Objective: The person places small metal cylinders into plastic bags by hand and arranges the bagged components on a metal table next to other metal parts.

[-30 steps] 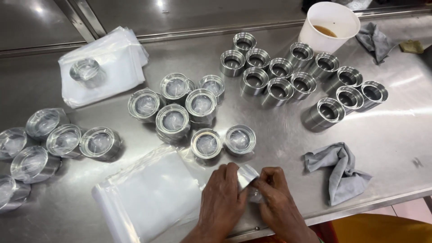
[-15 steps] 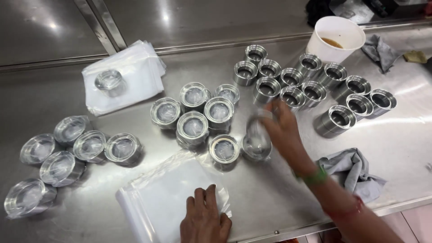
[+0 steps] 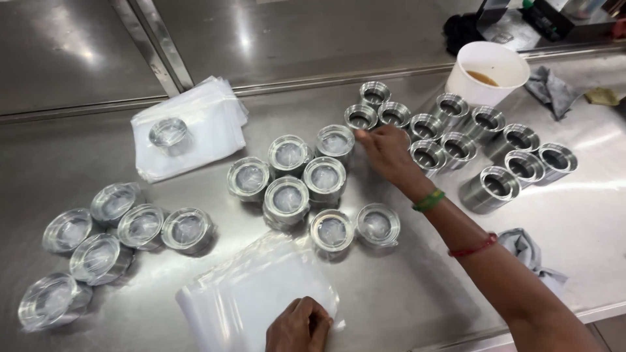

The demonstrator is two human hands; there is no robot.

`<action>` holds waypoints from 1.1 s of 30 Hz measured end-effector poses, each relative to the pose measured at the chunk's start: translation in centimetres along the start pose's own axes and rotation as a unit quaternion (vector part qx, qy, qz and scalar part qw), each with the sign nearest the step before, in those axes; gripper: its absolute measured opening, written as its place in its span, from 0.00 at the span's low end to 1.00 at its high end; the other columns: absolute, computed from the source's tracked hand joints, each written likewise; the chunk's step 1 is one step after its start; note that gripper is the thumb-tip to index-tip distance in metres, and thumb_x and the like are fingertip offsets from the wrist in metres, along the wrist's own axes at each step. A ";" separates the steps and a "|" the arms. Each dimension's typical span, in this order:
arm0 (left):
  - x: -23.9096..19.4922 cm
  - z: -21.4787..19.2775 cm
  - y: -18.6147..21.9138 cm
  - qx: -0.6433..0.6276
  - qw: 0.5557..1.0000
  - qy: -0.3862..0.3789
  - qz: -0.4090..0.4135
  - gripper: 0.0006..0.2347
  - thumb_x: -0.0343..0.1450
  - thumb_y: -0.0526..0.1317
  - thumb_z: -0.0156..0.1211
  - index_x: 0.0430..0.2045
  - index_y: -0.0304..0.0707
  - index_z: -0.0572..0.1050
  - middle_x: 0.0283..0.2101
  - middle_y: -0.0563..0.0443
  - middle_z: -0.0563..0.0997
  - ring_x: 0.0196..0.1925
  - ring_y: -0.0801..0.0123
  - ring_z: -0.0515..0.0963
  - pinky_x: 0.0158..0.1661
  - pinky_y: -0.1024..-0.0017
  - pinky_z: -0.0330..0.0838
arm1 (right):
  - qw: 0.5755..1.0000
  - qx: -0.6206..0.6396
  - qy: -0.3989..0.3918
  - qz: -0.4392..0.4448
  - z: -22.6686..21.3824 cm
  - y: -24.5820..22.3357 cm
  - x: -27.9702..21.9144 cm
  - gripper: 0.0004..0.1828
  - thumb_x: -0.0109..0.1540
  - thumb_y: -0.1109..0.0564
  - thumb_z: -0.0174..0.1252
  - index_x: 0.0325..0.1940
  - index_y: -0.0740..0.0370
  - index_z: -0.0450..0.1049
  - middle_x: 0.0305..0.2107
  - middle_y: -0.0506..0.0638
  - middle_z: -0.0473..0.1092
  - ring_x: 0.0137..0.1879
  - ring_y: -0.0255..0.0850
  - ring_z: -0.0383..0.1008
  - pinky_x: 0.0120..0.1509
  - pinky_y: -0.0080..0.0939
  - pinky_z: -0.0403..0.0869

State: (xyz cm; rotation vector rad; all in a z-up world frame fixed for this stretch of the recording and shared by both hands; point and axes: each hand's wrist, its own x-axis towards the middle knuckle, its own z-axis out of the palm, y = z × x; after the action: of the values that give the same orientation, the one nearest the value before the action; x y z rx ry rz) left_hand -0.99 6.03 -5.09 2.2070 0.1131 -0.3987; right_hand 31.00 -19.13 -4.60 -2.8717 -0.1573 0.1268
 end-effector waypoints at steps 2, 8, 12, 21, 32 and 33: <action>0.0 0.5 1.2 -0.008 1.000 -0.003 -0.014 0.06 0.67 0.39 0.67 0.29 0.40 0.76 0.31 0.46 0.84 0.34 0.61 0.89 0.40 0.65 0.82 | 0.996 -0.022 0.085 -0.010 -3.8 0.3 -2.8 0.36 0.72 0.28 0.36 0.56 0.62 0.69 0.48 0.65 0.63 0.52 0.57 0.63 0.58 0.57 0.64; 0.4 5.2 1.5 -0.061 0.989 0.036 0.127 0.04 0.68 0.33 0.63 0.33 0.37 0.77 0.34 0.42 0.85 0.36 0.52 0.85 0.39 0.59 0.78 | 0.969 -0.088 0.182 -0.141 -1.0 9.7 -4.5 0.50 0.68 0.21 0.41 0.80 0.59 0.51 0.75 0.67 0.46 0.81 0.61 0.36 0.72 0.70 0.51; 0.2 3.8 5.2 -0.036 0.994 0.027 0.102 0.02 0.65 0.36 0.66 0.24 0.40 0.80 0.29 0.44 0.85 0.32 0.53 0.84 0.37 0.59 0.77 | 0.963 -0.136 0.151 -0.174 -2.5 7.2 -11.6 0.52 0.56 0.20 0.48 0.78 0.45 0.54 0.73 0.69 0.44 0.77 0.63 0.41 0.65 0.64 0.56; 1.0 1.2 10.3 -0.037 0.996 -0.083 -0.024 0.09 0.70 0.44 0.63 0.36 0.43 0.73 0.18 0.42 0.81 0.20 0.57 0.81 0.29 0.59 0.70 | 0.937 0.296 -0.109 0.150 -5.0 1.2 -26.9 0.57 0.40 0.27 0.69 0.72 0.35 0.62 0.50 0.58 0.72 0.54 0.54 0.74 0.56 0.54 0.77; 0.1 0.4 4.6 -0.022 0.959 0.088 0.270 0.06 0.74 0.39 0.54 0.30 0.37 0.71 0.21 0.44 0.80 0.21 0.56 0.81 0.24 0.60 0.73 | 0.907 0.336 -0.222 0.120 -3.7 -5.7 -26.2 0.41 0.58 0.30 0.55 0.69 0.49 0.59 0.30 0.58 0.76 0.38 0.54 0.77 0.47 0.55 0.73; 0.3 -0.3 5.1 -0.008 0.942 0.095 0.322 0.06 0.74 0.39 0.56 0.28 0.38 0.72 0.20 0.45 0.79 0.20 0.60 0.81 0.23 0.62 0.74 | 0.909 0.335 -0.207 0.134 -3.9 -6.0 -25.9 0.36 0.62 0.32 0.51 0.68 0.50 0.60 0.24 0.57 0.76 0.32 0.53 0.77 0.43 0.54 0.74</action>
State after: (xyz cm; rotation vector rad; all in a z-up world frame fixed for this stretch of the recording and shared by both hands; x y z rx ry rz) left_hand 0.44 3.08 -1.21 2.1173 -0.4922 0.1804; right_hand 5.14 -17.41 2.58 -2.1271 0.1768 0.6988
